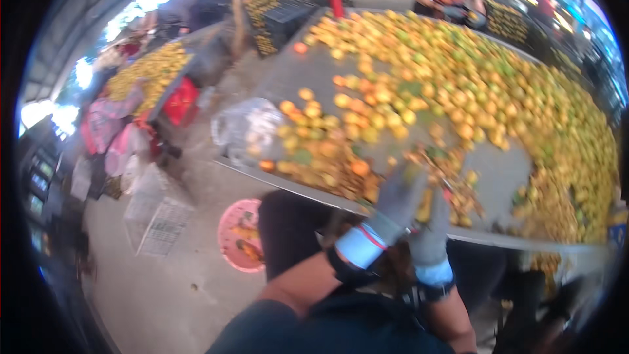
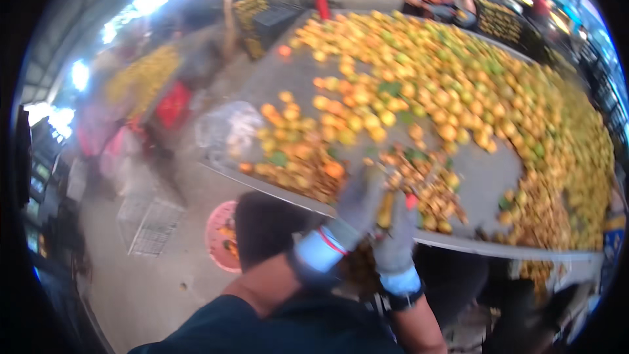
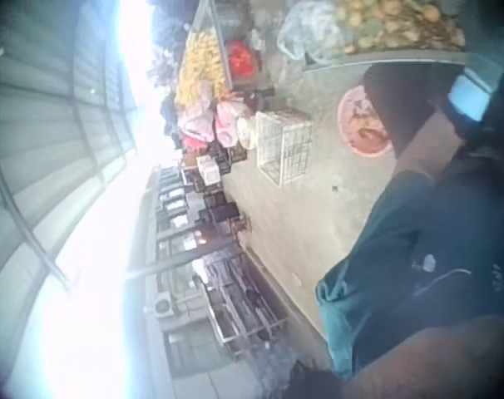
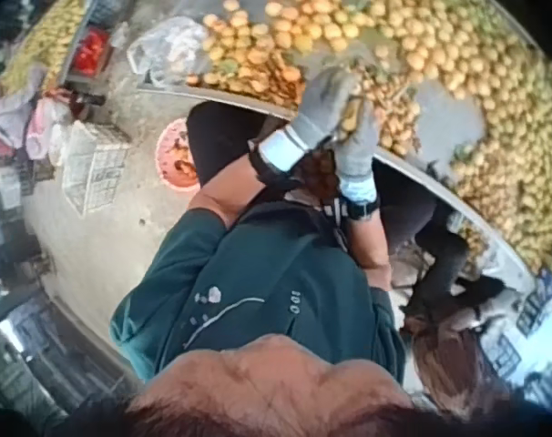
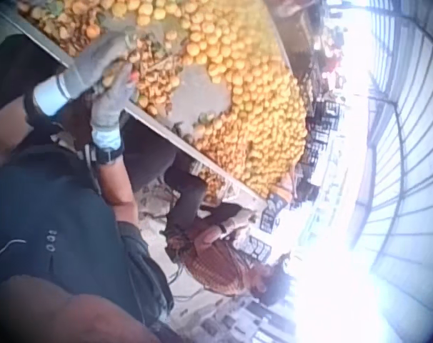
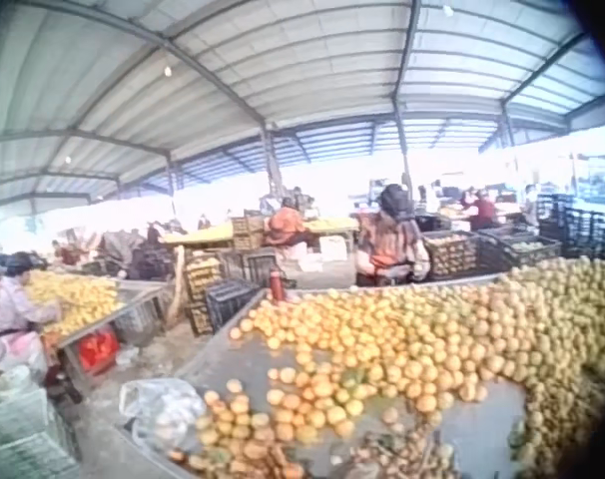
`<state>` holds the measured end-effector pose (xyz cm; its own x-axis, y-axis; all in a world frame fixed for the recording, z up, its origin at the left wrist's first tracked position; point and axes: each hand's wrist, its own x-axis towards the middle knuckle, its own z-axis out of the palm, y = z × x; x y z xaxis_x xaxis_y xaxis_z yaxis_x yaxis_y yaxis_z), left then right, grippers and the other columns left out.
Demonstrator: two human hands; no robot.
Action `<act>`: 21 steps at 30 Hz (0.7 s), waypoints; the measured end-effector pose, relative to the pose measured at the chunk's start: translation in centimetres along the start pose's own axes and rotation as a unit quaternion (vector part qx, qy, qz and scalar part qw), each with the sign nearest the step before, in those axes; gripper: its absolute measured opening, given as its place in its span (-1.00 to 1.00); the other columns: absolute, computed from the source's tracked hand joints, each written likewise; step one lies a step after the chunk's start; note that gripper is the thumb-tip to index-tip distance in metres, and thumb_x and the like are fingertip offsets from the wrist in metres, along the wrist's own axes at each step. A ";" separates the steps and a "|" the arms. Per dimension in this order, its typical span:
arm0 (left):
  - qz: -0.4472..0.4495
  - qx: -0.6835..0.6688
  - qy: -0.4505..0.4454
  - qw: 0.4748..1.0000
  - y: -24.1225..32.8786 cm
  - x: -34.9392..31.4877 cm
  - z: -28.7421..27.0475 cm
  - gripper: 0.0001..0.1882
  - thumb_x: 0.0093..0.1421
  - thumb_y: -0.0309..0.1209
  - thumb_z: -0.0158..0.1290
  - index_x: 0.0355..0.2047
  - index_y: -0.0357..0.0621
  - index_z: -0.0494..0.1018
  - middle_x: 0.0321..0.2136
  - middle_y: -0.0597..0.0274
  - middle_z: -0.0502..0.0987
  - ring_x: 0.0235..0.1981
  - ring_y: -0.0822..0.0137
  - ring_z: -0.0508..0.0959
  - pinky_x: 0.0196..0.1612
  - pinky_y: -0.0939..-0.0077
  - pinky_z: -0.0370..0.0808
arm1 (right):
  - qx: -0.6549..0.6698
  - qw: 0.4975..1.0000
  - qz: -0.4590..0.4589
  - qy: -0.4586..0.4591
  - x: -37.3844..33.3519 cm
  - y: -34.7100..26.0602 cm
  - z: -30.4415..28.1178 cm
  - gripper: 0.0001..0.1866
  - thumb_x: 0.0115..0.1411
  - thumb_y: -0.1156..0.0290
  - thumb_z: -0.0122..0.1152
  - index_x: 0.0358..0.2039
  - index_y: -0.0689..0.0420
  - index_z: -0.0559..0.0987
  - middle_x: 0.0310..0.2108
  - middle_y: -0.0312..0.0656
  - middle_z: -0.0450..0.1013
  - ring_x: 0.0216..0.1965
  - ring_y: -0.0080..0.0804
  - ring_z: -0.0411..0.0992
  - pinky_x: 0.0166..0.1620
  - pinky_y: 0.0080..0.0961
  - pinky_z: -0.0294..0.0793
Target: The person sits at a metal table and peels mangoes one by one using a small knife. They pick up a mango, peel the skin, and place the peeled fruit into a container below the table while discarding the peels onto the table surface.
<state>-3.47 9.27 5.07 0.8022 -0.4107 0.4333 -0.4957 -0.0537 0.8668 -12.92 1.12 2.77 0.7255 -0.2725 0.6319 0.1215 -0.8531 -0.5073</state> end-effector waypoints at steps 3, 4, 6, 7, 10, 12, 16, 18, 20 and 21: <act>-0.311 -0.474 -0.022 0.824 1.6 1.3 -1.6 -0.48 0.33 -0.02 -0.20 0.03 -0.20 0.38 -0.21 0.15 0.51 -0.33 0.32 0.52 -0.26 0.45 0.46 | 0.500 0.825 0.264 -0.027 2.0 0.2 -1.7 -0.51 0.27 0.28 0.05 0.13 0.30 0.34 -0.33 -0.13 0.46 -0.44 -0.36 0.40 -0.37 -0.49 0.40; -0.337 -0.520 -0.041 0.784 1.5 1.2 -2.3 -0.48 0.35 -0.03 -0.25 0.06 -0.18 0.37 -0.22 0.20 0.51 -0.36 0.39 0.51 -0.31 0.53 0.44 | 0.711 0.602 0.363 -0.027 2.6 -0.3 -2.7 -0.57 0.33 0.23 -0.01 0.07 0.28 0.41 -0.41 -0.20 0.47 -0.55 -0.51 0.37 -0.48 -0.62 0.34; -0.303 -0.562 -0.048 0.768 2.3 0.4 -2.9 -0.46 0.36 -0.04 -0.30 0.11 -0.19 0.34 -0.17 0.17 0.52 -0.37 0.37 0.50 -0.34 0.56 0.42 | 0.668 0.639 0.378 -0.046 2.5 -1.2 -4.2 -0.61 0.37 0.20 -0.10 -0.01 0.25 0.47 -0.48 -0.29 0.46 -0.63 -0.65 0.28 -0.56 -0.68 0.24; -0.274 -0.561 -0.106 0.774 1.2 0.2 -3.6 -0.34 0.33 0.04 -0.26 0.18 -0.29 0.24 0.01 0.00 0.45 -0.05 0.18 0.53 -0.05 0.30 0.50 | 0.648 0.654 0.386 -0.059 2.1 -1.5 -4.6 -0.60 0.39 0.19 -0.15 -0.05 0.24 0.50 -0.52 -0.33 0.46 -0.67 -0.71 0.24 -0.59 -0.72 0.19; -0.303 -0.538 -0.025 0.786 1.8 -0.2 -3.6 -0.36 0.33 0.05 -0.25 0.12 -0.28 0.30 -0.08 0.03 0.50 -0.17 0.28 0.55 -0.15 0.38 0.51 | 0.542 0.741 0.386 -0.092 -0.5 -1.6 -5.0 -0.61 0.38 0.21 -0.14 -0.09 0.23 0.54 -0.50 -0.34 0.46 -0.65 -0.72 0.26 -0.59 -0.70 0.22; -0.333 -0.526 -0.063 0.780 1.2 -0.9 -4.0 -0.37 0.36 0.09 -0.33 0.02 -0.22 0.41 -0.27 0.12 0.58 -0.49 0.47 0.43 -0.40 0.64 0.36 | 0.498 0.752 0.400 -0.162 -2.1 -0.4 -4.4 -0.72 0.32 0.29 0.00 -0.19 0.22 0.55 -0.49 -0.33 0.48 -0.64 -0.68 0.30 -0.57 -0.67 0.27; -0.355 -0.412 -0.053 0.838 2.0 -1.5 -3.8 -0.36 0.35 0.10 -0.30 -0.07 -0.24 0.48 -0.41 0.18 0.60 -0.67 0.57 0.32 -0.58 0.72 0.27 | 0.247 0.934 0.243 -0.092 -2.4 1.5 -4.4 -0.86 0.26 0.40 0.11 -0.29 0.20 0.51 -0.54 -0.33 0.40 -0.55 -0.63 0.34 -0.45 -0.64 0.34; -0.335 -0.339 -0.040 0.878 3.2 -1.8 -3.4 -0.37 0.35 0.08 -0.30 -0.06 -0.25 0.47 -0.42 0.17 0.61 -0.70 0.58 0.29 -0.61 0.73 0.25 | 0.406 0.852 0.329 0.015 1.7 -0.9 -6.3 -0.81 0.32 0.35 0.02 -0.38 0.18 0.49 -0.63 -0.38 0.27 -0.61 -0.62 0.26 -0.49 -0.65 0.28; -0.330 -0.360 -0.045 0.871 3.5 -2.2 -2.8 -0.41 0.36 0.01 -0.30 -0.06 -0.29 0.45 -0.36 0.12 0.60 -0.64 0.56 0.40 -0.56 0.70 0.34 | 0.518 0.789 0.322 0.069 4.6 -3.1 -7.7 -0.74 0.36 0.27 -0.04 -0.40 0.14 0.47 -0.68 -0.45 0.12 -0.66 -0.68 0.12 -0.55 -0.68 0.18; -0.326 -0.373 -0.042 0.868 3.8 -2.4 -2.1 -0.42 0.36 -0.01 -0.30 -0.05 -0.31 0.44 -0.34 0.11 0.60 -0.62 0.55 0.43 -0.55 0.69 0.37 | 0.570 0.752 0.316 0.096 5.7 -3.9 -7.9 -0.71 0.38 0.23 -0.08 -0.40 0.12 0.46 -0.71 -0.48 0.04 -0.69 -0.71 0.04 -0.58 -0.69 0.12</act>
<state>-6.56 11.96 7.80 0.7890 -0.5801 -0.2025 0.4329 0.2910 0.8531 -14.62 -0.64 12.98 0.7840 -0.6167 0.0713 0.3755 0.3796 -0.8455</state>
